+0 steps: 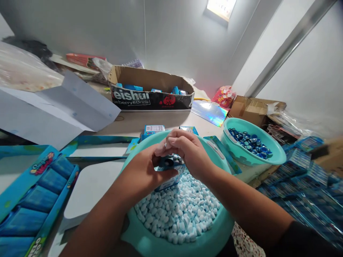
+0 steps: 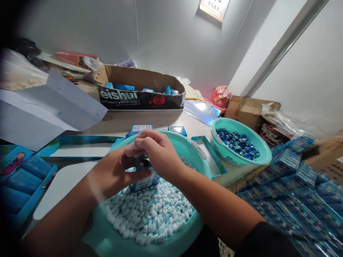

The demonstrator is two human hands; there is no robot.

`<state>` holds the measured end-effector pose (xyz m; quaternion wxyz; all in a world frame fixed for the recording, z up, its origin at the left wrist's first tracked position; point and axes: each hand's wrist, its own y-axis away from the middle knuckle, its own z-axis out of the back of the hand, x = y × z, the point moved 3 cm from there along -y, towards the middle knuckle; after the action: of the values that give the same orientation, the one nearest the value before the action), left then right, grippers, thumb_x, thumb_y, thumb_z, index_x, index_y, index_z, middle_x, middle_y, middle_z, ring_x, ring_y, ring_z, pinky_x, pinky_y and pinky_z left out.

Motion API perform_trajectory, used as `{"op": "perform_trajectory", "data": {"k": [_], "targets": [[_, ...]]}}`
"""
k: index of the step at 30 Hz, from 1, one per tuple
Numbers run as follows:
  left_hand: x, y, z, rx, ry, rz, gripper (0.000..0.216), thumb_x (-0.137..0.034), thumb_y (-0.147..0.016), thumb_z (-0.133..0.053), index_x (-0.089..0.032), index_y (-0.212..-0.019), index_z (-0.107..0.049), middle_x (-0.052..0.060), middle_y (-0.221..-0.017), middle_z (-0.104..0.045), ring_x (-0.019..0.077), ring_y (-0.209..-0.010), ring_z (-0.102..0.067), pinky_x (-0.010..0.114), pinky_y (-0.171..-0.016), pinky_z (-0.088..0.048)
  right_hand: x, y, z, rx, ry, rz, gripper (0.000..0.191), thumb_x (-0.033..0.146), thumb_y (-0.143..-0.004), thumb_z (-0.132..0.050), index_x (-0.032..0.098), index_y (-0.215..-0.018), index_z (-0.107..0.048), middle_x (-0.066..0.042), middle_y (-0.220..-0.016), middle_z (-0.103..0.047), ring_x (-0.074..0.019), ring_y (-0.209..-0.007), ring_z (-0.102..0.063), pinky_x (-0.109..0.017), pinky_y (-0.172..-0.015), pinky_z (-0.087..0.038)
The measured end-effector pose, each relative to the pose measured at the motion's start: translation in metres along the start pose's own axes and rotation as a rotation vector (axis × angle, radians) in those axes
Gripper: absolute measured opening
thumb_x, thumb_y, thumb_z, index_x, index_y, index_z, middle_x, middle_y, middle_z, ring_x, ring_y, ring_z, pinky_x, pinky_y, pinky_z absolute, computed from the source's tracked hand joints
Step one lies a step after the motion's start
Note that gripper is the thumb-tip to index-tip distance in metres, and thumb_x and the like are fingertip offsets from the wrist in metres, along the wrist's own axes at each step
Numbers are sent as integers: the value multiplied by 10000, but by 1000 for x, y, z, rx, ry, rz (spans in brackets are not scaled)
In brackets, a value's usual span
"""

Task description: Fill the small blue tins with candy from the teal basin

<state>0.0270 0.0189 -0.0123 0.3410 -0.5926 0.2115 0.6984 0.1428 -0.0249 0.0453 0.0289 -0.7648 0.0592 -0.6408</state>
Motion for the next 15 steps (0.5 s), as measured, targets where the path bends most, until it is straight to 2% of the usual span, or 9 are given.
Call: {"op": "perform_trajectory", "data": {"k": [3, 7, 9, 11, 15], "targets": [[-1, 1, -1, -38, 92, -8, 670, -308, -697, -815, -252, -1294, -516, 83, -1204, -661, 277, -1149, -641, 424, -972, -568, 9, 1, 5, 1, 115, 92, 229, 344, -850, -510, 202, -677, -559, -17, -721, -615, -147, -724, -577, -305, -744, -467], [-7, 3, 0, -122, 43, -5, 784, -308, -668, -819, -244, -1362, -459, 71, -1105, -675, 263, -1122, -650, 479, -1042, -523, 24, 4, 27, -42, 605, 198, 313, 391, -944, -489, 198, -725, -604, -22, -761, -607, -148, -740, -529, -289, -691, -401], [-10, 4, 0, -143, 16, -33, 765, -299, -683, -798, -247, -1367, -458, 59, -1096, -676, 247, -1125, -646, 483, -1071, -499, 25, 5, 41, -31, 810, 144, 315, 370, -962, -480, 196, -739, -620, -27, -754, -619, -147, -706, -511, -289, -642, -359], [-11, 5, 1, -142, -18, -47, 706, -294, -720, -769, -252, -1357, -468, 57, -1101, -676, 237, -1122, -647, 479, -1073, -496, 21, 4, 51, -2, 923, 65, 321, 338, -962, -471, 190, -720, -621, -27, -713, -615, -138, -650, -484, -289, -595, -313], [-9, 7, 1, -110, -101, -54, 600, -299, -762, -730, -255, -1319, -511, 68, -1145, -661, 242, -1132, -643, 468, -1063, -504, 15, 6, 50, 94, 1146, 6, 392, 286, -910, -516, 174, -539, -457, 22, -538, -412, -100, -545, -308, -306, -545, -191]]}}
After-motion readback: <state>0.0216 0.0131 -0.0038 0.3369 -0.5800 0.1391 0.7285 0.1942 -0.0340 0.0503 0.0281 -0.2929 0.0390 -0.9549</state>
